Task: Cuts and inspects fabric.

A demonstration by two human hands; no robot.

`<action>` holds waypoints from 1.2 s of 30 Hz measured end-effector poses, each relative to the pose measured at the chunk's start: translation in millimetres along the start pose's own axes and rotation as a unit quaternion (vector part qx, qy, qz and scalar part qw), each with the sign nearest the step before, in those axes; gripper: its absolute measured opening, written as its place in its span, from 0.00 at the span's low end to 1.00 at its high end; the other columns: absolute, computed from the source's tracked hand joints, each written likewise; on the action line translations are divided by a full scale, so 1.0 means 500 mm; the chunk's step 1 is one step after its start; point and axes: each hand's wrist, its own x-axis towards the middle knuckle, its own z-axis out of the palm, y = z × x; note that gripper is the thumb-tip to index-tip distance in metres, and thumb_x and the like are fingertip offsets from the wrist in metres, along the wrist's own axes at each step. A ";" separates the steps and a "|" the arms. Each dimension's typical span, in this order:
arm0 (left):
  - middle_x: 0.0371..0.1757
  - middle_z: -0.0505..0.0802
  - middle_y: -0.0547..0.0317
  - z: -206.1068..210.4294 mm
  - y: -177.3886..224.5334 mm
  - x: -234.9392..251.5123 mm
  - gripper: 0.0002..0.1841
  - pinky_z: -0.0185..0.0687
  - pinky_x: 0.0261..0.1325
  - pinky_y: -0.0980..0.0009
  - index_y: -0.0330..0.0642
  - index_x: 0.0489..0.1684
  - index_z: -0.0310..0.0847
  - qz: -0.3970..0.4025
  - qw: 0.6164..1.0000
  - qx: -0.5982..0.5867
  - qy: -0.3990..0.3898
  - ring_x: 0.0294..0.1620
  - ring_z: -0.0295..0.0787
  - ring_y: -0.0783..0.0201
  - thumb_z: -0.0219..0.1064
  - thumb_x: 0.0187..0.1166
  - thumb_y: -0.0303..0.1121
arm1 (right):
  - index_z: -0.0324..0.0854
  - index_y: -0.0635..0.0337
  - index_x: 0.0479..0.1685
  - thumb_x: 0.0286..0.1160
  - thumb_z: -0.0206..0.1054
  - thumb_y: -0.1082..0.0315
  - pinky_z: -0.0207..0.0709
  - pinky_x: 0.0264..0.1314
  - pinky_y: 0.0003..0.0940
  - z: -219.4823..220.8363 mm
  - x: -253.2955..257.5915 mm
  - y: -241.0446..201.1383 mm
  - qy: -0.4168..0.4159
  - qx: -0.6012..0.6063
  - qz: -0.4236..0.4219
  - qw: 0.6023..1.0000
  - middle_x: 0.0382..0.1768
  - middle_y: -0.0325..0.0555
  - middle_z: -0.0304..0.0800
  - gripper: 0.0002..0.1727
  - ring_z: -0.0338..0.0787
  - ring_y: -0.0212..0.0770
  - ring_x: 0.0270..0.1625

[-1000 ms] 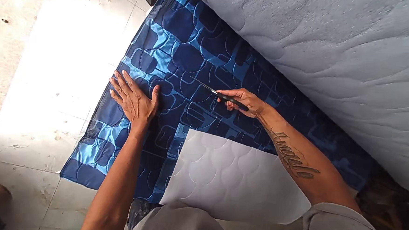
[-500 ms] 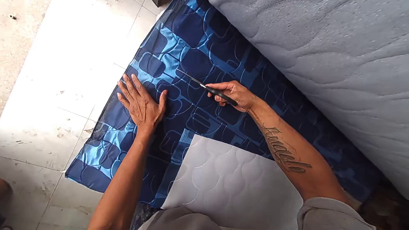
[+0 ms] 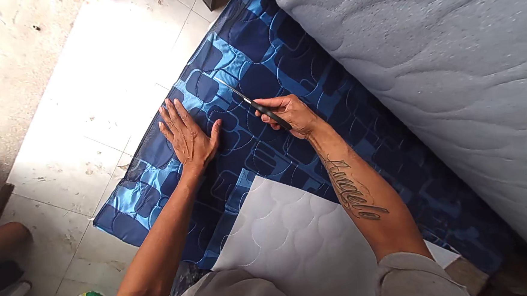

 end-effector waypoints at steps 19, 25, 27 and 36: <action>0.92 0.60 0.32 0.002 -0.001 0.000 0.62 0.39 0.91 0.35 0.32 0.92 0.52 0.003 1.000 -0.001 0.007 0.93 0.50 0.35 0.52 0.67 0.79 | 0.83 0.53 0.74 0.78 0.73 0.64 0.68 0.18 0.21 0.088 0.162 -0.096 -0.011 -0.020 0.030 0.999 0.38 0.40 0.90 0.24 0.76 0.28 0.20; 0.91 0.61 0.30 0.000 0.000 0.002 0.60 0.41 0.90 0.35 0.32 0.91 0.54 0.008 1.000 0.000 0.009 0.93 0.51 0.33 0.52 0.69 0.78 | 0.85 0.65 0.68 0.69 0.77 0.74 0.83 0.33 0.22 0.127 0.142 -0.143 0.033 -0.046 -0.159 0.986 0.47 0.45 0.96 0.24 0.88 0.28 0.32; 0.91 0.60 0.31 0.002 -0.001 0.001 0.59 0.40 0.90 0.35 0.34 0.92 0.54 0.004 1.000 -0.005 0.000 0.93 0.51 0.34 0.51 0.69 0.77 | 0.86 0.59 0.70 0.68 0.78 0.70 0.84 0.42 0.26 0.096 0.087 -0.130 0.126 -0.194 -0.216 0.949 0.55 0.43 0.95 0.26 0.88 0.29 0.37; 0.91 0.61 0.33 -0.037 -0.026 0.103 0.54 0.48 0.89 0.37 0.32 0.93 0.46 -0.157 0.957 -0.188 -0.156 0.92 0.56 0.40 0.59 0.78 0.67 | 0.93 0.45 0.56 0.79 0.60 0.71 0.63 0.73 0.68 -0.025 -0.208 0.123 0.341 -0.558 0.005 0.756 0.73 0.42 0.86 0.18 0.82 0.55 0.74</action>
